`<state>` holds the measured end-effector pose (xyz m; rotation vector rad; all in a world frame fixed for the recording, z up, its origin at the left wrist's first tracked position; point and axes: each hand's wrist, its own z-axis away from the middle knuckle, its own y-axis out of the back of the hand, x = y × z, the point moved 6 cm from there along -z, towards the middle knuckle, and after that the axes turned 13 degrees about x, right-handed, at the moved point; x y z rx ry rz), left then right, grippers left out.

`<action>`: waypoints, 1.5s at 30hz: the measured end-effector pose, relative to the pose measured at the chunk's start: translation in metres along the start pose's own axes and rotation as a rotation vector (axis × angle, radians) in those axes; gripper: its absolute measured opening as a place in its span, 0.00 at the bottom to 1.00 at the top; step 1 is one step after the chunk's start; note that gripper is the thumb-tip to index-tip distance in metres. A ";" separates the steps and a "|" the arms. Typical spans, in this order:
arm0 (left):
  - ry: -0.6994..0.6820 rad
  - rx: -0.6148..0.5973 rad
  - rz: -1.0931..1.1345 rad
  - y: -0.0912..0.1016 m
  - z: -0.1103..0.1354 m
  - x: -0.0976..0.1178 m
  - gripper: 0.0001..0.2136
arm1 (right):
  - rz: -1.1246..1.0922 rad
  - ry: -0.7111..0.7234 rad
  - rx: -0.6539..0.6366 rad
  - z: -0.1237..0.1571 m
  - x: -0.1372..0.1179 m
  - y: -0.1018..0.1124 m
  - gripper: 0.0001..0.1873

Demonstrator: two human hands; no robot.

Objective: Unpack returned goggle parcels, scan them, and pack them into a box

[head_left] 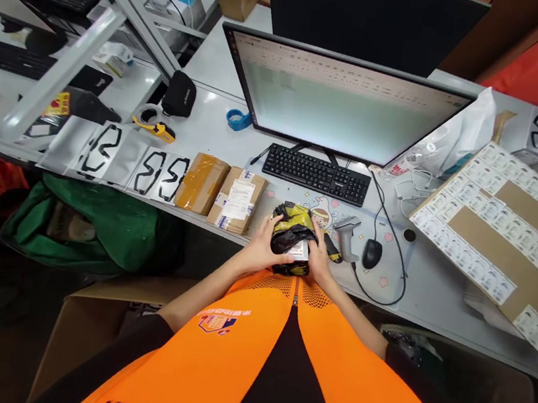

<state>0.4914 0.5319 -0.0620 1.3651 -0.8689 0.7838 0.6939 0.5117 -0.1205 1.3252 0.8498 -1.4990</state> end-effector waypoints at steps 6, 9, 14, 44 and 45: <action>-0.017 0.128 0.047 -0.009 0.001 -0.002 0.17 | 0.059 -0.008 -0.133 -0.001 0.001 0.000 0.27; 0.017 0.070 0.139 -0.015 0.003 -0.002 0.14 | 0.051 -0.019 -0.168 0.000 -0.005 0.009 0.18; 0.186 0.074 0.298 -0.019 0.003 -0.013 0.12 | -0.007 -0.110 -0.045 0.004 -0.008 0.015 0.14; -0.028 0.045 -0.047 0.010 0.028 -0.068 0.20 | 0.012 -0.061 -0.025 0.026 -0.003 -0.001 0.14; -0.028 0.063 -0.057 0.013 0.030 -0.075 0.20 | 0.017 -0.049 -0.034 0.028 -0.004 -0.005 0.15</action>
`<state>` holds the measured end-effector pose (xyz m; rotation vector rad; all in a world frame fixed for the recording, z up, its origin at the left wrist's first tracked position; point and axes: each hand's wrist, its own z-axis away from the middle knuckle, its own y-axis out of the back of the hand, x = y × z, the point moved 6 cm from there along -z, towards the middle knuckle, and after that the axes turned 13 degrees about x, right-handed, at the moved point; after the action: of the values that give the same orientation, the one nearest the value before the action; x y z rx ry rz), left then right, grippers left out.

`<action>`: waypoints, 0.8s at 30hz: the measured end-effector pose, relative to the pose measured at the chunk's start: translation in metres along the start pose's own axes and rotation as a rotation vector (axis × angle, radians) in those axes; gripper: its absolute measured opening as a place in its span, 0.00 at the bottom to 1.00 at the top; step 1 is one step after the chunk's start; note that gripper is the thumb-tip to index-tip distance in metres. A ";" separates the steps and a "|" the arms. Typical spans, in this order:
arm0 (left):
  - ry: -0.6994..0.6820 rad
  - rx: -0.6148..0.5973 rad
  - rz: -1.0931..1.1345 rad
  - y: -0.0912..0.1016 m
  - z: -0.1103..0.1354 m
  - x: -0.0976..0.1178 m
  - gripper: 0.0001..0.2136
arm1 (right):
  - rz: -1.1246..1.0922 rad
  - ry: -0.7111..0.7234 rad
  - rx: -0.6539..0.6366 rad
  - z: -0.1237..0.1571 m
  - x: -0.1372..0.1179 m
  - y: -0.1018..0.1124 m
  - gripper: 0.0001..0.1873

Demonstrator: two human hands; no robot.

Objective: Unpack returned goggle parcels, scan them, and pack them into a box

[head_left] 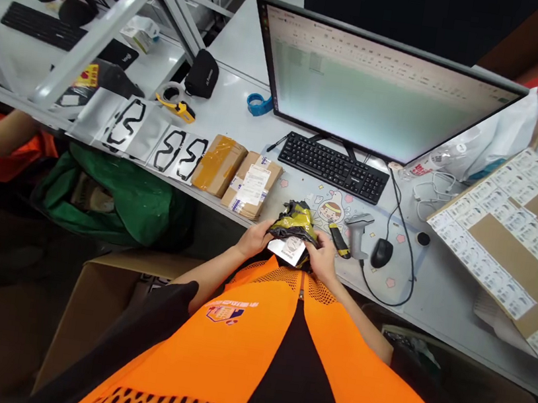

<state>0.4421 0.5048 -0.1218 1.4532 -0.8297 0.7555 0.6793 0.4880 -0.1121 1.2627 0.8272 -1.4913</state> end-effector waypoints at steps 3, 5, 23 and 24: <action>0.018 0.051 0.031 0.001 -0.003 -0.017 0.20 | 0.040 0.030 -0.027 0.006 -0.002 -0.010 0.17; 0.029 0.073 0.077 -0.004 -0.010 -0.021 0.22 | 0.063 0.045 -0.022 0.008 -0.003 -0.010 0.16; 0.204 0.035 0.382 -0.033 -0.028 0.065 0.16 | -0.281 -0.236 0.215 0.017 -0.013 0.022 0.26; 0.240 0.035 0.409 -0.038 -0.030 0.062 0.16 | -0.289 -0.251 0.227 0.016 -0.012 0.022 0.26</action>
<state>0.5076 0.5312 -0.0879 1.2043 -0.9405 1.2313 0.6949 0.4699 -0.0945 1.1187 0.7091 -1.9770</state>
